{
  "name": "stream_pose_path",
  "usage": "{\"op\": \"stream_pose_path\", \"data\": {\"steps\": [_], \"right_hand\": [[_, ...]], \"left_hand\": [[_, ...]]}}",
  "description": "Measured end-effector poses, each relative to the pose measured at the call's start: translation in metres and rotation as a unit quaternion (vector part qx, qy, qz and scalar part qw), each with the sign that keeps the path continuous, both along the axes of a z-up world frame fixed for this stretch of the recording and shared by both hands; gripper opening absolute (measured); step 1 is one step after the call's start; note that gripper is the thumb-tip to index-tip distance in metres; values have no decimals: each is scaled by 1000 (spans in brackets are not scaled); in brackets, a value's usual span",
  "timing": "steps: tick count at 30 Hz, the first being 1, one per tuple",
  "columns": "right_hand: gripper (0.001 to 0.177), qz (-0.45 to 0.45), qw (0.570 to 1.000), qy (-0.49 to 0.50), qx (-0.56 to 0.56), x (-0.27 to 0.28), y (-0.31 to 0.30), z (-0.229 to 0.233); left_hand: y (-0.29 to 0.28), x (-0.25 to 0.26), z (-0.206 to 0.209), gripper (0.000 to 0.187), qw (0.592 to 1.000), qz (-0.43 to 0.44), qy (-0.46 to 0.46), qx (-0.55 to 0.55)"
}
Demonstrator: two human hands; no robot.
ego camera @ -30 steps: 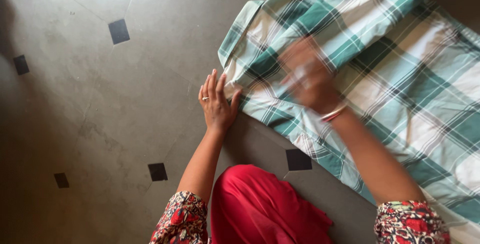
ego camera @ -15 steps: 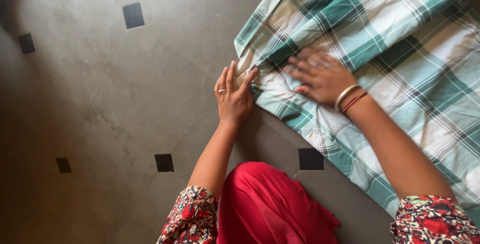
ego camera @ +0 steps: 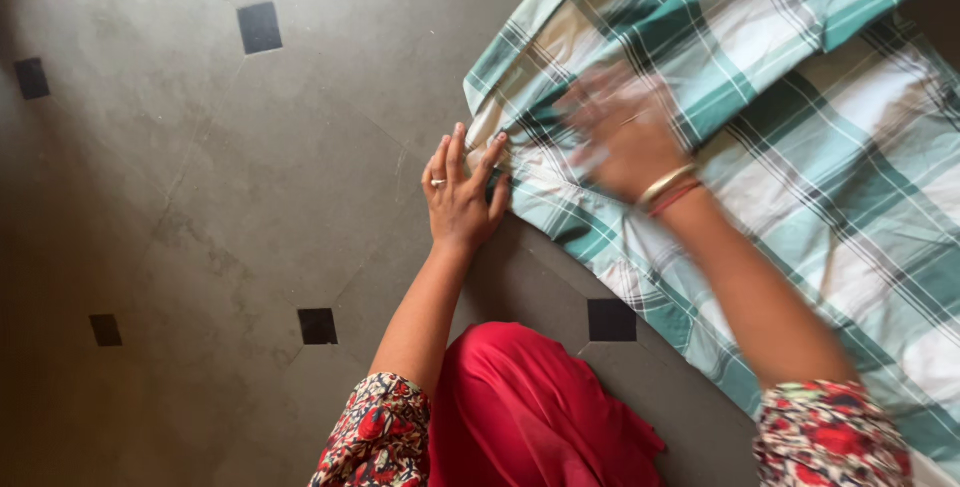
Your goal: The person folds a green and white checkered shirt on the floor. They smooth the fabric, fold the sleeves inward, and then fold the shirt into a compact rectangle.
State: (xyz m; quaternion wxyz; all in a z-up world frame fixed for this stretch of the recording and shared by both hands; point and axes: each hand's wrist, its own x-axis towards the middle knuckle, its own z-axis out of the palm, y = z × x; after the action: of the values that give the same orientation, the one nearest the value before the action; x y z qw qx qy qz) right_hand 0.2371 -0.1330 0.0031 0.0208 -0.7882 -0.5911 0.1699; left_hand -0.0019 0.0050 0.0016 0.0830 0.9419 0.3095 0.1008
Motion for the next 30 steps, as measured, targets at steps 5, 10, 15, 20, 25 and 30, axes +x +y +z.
{"op": "stream_pose_path", "data": {"steps": [5, 10, 15, 20, 25, 30], "right_hand": [[69, 41, 994, 34, 98, -3, 11, -17], [58, -132, 964, -19, 231, 112, -41, -35], [16, -346, 843, -2, 412, 113, -138, -12], [21, -328, 899, 41, 287, 16, -134, -23], [69, -304, 928, -2, 217, -25, -94, -24], [67, -285, 942, -102, 146, -2, -89, -19]], "left_hand": [[-3, 4, 1, 60, 1000, 0, -2, 0], [-5, 6, 2, 59, 1000, 1, 11, 0], [-3, 4, 2, 59, 1000, 0, 12, 1], [-4, 5, -1, 59, 1000, -3, 17, 3], [-6, 7, 2, 60, 1000, 0, 20, 6], [-9, 6, 4, 59, 1000, 1, 17, -2]]}}
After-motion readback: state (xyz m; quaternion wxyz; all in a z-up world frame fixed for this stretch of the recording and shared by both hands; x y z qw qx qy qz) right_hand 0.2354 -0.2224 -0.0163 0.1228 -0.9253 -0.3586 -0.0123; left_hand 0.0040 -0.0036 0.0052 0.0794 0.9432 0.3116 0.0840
